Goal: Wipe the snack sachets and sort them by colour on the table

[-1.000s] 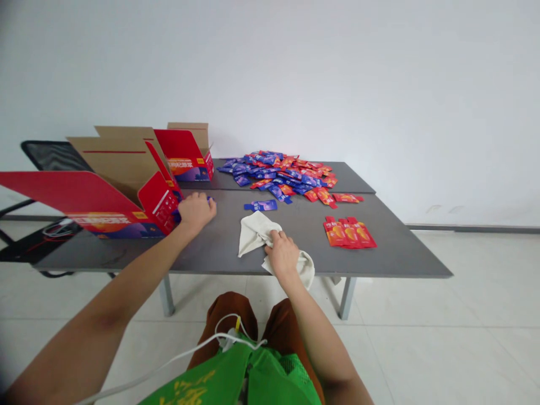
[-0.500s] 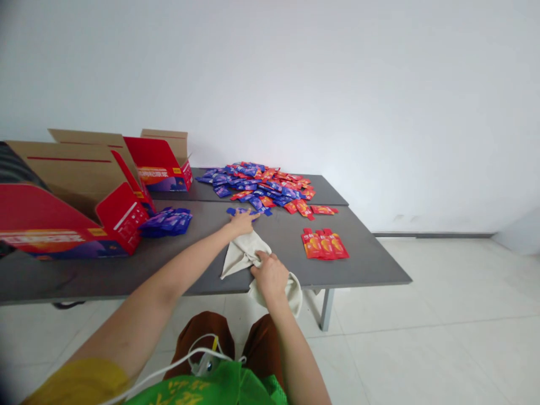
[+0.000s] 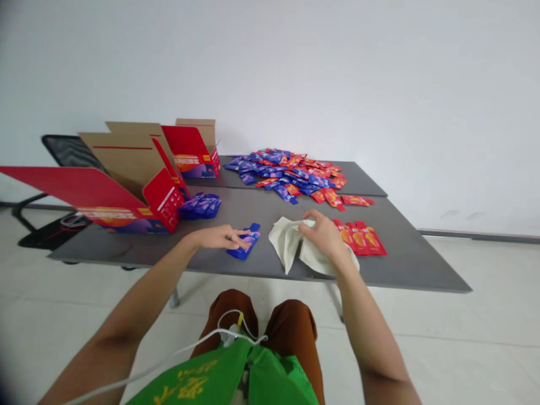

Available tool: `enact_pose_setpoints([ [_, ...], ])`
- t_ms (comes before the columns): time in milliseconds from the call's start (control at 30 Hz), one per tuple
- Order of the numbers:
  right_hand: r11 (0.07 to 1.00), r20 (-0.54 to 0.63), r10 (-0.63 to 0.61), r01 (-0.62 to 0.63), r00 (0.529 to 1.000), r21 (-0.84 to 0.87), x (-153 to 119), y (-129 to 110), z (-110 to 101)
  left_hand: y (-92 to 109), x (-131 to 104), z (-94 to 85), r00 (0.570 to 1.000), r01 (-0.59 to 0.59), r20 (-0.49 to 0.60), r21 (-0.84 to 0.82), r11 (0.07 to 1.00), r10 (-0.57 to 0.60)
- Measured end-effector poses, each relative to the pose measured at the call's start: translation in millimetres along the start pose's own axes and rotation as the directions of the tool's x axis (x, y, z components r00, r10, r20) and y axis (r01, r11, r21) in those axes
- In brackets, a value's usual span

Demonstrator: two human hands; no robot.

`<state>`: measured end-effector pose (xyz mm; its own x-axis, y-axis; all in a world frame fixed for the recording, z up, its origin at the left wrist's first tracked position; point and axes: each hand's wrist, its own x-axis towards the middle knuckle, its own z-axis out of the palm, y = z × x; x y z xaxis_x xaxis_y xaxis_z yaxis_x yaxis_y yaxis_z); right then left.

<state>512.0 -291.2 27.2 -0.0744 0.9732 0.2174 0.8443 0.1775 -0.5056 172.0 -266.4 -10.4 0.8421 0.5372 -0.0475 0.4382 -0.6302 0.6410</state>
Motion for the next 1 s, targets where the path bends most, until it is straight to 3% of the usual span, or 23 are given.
enact_pose_setpoints([
  [33,0.998,0.007,-0.057,0.056,0.998,0.037,6.6,-1.7,-3.9,10.0,-6.5,12.1,0.989,0.029,-0.147,0.091,0.995,-0.016],
  [67,0.993,0.024,-0.102,0.100,0.995,0.069,12.7,-4.8,-4.7,19.7,-11.1,25.3,0.946,0.089,-0.323,0.186,0.978,-0.024],
  [100,0.987,0.057,-0.140,0.134,0.989,0.092,17.9,-8.7,-2.1,28.7,-14.3,39.1,0.869,0.171,-0.495,0.261,0.950,-0.021],
  [167,0.984,0.117,-0.175,0.169,0.978,0.059,25.2,-17.3,11.9,43.3,-17.2,67.9,0.667,0.334,-0.745,0.306,0.891,0.006],
  [233,0.984,0.133,-0.156,0.166,0.979,-0.063,27.8,-25.0,34.1,51.1,-17.0,95.4,0.505,0.448,-0.863,0.275,0.851,0.014],
  [267,0.981,0.128,-0.127,0.143,0.984,-0.132,27.5,-28.6,46.3,52.0,-16.1,107.6,0.457,0.486,-0.889,0.257,0.835,0.007],
  [333,0.969,0.127,-0.046,0.076,0.991,-0.237,24.8,-36.1,69.3,48.6,-13.4,127.7,0.430,0.532,-0.902,0.236,0.813,-0.020],
  [400,0.953,0.143,0.025,0.020,0.989,-0.303,21.6,-45.2,85.5,40.9,-10.3,141.4,0.462,0.550,-0.886,0.239,0.800,-0.053],
  [467,0.933,0.149,0.064,-0.006,0.987,-0.361,20.2,-55.6,91.3,33.6,-7.5,149.5,0.483,0.571,-0.871,0.237,0.786,-0.089],
  [533,0.922,0.152,0.065,-0.001,0.986,-0.386,19.8,-66.0,86.4,30.2,-4.8,153.8,0.467,0.605,-0.876,0.218,0.766,-0.120],
  [700,0.929,0.126,-0.122,0.158,0.985,-0.335,6.7,-91.3,56.4,38.5,3.8,159.9,0.357,0.677,-0.920,0.136,0.723,-0.162],
  [800,0.914,0.202,-0.199,0.256,0.959,-0.315,-8.0,-106.4,54.7,39.3,7.5,163.2,0.273,0.719,-0.950,0.096,0.688,-0.152],
  [933,0.877,0.364,-0.274,0.386,0.890,-0.284,-19.2,-118.5,82.0,25.3,8.0,167.0,0.289,0.726,-0.955,0.178,0.664,-0.060],
  [1000,0.880,0.384,-0.250,0.374,0.889,-0.293,-18.3,-120.1,99.7,17.5,8.6,168.9,0.293,0.729,-0.956,0.212,0.651,-0.017],
])
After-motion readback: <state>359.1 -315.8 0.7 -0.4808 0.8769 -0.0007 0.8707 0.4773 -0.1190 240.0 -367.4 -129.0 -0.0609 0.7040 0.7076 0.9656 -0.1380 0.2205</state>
